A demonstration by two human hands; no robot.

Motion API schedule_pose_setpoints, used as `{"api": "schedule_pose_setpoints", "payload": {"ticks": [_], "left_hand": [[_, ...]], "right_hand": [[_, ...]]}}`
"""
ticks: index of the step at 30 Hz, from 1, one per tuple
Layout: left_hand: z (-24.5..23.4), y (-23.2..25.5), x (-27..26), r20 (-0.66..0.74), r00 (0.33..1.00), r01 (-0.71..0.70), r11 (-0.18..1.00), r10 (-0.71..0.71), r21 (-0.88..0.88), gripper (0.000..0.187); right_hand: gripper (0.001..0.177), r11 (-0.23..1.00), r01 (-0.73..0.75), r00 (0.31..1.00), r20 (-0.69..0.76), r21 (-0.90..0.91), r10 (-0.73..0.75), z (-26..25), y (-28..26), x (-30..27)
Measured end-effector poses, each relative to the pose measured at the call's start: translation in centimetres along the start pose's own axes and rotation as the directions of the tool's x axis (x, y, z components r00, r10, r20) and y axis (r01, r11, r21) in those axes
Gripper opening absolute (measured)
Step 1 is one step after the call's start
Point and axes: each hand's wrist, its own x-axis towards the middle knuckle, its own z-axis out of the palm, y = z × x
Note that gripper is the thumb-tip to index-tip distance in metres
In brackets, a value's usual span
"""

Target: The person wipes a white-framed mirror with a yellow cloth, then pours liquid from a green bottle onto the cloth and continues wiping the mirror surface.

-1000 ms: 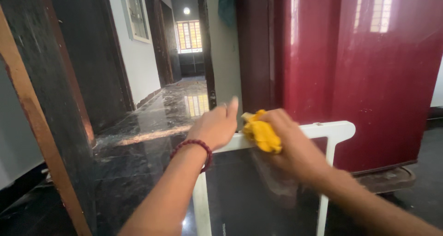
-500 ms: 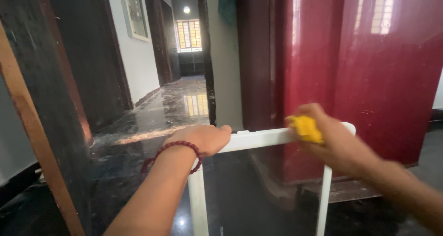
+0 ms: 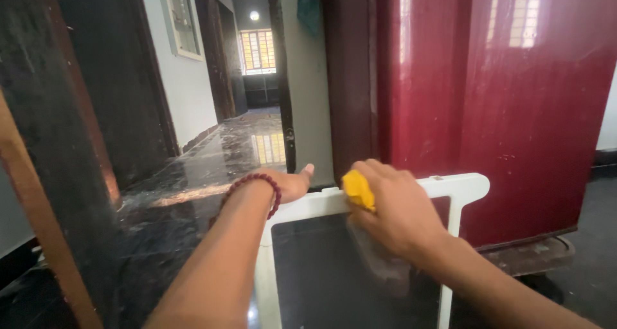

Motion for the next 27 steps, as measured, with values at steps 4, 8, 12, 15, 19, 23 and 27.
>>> {"api": "schedule_pose_setpoints", "payload": {"ticks": [4,8,12,15,19,23,27], "left_hand": [[-0.3,0.1,-1.1,0.042,0.999,-0.028,0.999,0.027,0.04,0.085],[-0.7,0.9,-3.5,0.007,1.0,0.001,0.994,-0.002,0.111,0.077],[-0.7,0.5,-4.8,-0.114,0.986,-0.104,0.982,0.123,0.158,0.075],[-0.2,0.1,-4.4,-0.177,0.957,-0.197,0.963,0.23,0.184,0.069],[1.3,-0.3,-3.9,-0.384,0.838,-0.287,0.911,0.388,0.295,0.066],[2.7,-1.1,-4.6,-0.538,0.687,-0.351,0.871,0.489,0.343,0.068],[3.7,-1.2,-5.0,-0.682,0.517,-0.337,0.855,0.518,0.394,0.063]], "right_hand": [[0.023,0.997,-0.06,0.99,-0.121,0.05,0.065,-1.1,4.6,-0.8],[0.025,0.88,-0.475,0.88,0.009,0.023,0.475,-2.5,7.4,-1.1],[0.027,0.783,-0.622,0.783,-0.041,-0.011,0.621,-2.7,6.2,-0.1],[0.029,0.862,-0.505,0.855,-0.113,0.037,0.506,-1.3,3.6,0.0],[0.043,0.963,-0.268,0.951,-0.156,0.007,0.266,1.3,-1.0,0.9],[0.05,0.995,-0.091,0.988,-0.128,-0.038,0.086,1.6,-2.2,1.1],[0.034,0.981,0.141,0.97,-0.18,-0.134,-0.164,0.7,-0.4,-0.1]]}}
